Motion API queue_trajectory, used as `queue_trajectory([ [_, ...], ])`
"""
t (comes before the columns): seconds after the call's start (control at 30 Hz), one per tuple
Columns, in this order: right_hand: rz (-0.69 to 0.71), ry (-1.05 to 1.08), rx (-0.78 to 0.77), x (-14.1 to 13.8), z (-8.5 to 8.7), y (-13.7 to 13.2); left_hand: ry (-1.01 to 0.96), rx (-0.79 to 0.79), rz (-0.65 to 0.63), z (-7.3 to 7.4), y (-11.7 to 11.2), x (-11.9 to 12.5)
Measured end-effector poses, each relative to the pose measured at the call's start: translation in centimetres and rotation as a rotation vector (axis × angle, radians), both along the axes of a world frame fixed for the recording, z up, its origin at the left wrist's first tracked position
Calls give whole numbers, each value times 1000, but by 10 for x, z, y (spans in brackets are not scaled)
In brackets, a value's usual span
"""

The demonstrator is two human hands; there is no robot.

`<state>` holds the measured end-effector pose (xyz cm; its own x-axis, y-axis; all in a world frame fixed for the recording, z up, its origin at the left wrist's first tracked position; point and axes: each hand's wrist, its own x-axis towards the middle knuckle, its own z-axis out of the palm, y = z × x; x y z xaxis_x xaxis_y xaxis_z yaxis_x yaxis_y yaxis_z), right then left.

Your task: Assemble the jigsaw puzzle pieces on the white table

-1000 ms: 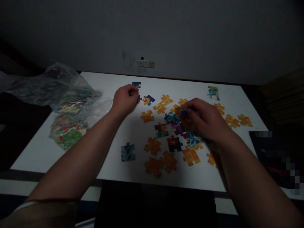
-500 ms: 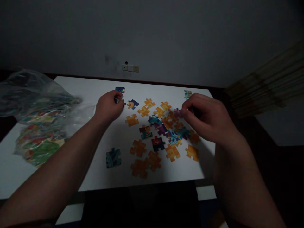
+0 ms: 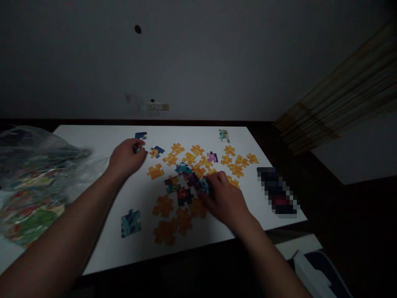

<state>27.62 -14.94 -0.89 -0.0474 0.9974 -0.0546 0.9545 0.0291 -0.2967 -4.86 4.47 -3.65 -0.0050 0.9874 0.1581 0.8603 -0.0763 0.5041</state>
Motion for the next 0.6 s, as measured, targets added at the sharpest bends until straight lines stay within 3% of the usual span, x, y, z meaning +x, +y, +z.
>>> queue_trajectory([
  [0.1, -55, 219, 66, 13, 2, -1, 10, 0, 3, 0, 0, -1],
  [0.2, -192, 409, 184, 51, 9, 8, 12, -13, -8, 0, 0, -2],
  [0.3, -241, 339, 239, 89, 19, 34, 4, -4, -18, -2, 1, -2],
  [0.37, -193, 340, 168, 103, 25, 59, -8, -1, -16, -2, 1, -3],
  [0.47, -156, 590, 17, 105, 27, 90, -26, -11, -9, -1, 1, -3],
  [0.6, -163, 854, -85, 91, 24, 102, -20, -31, -5, 0, 0, -4],
])
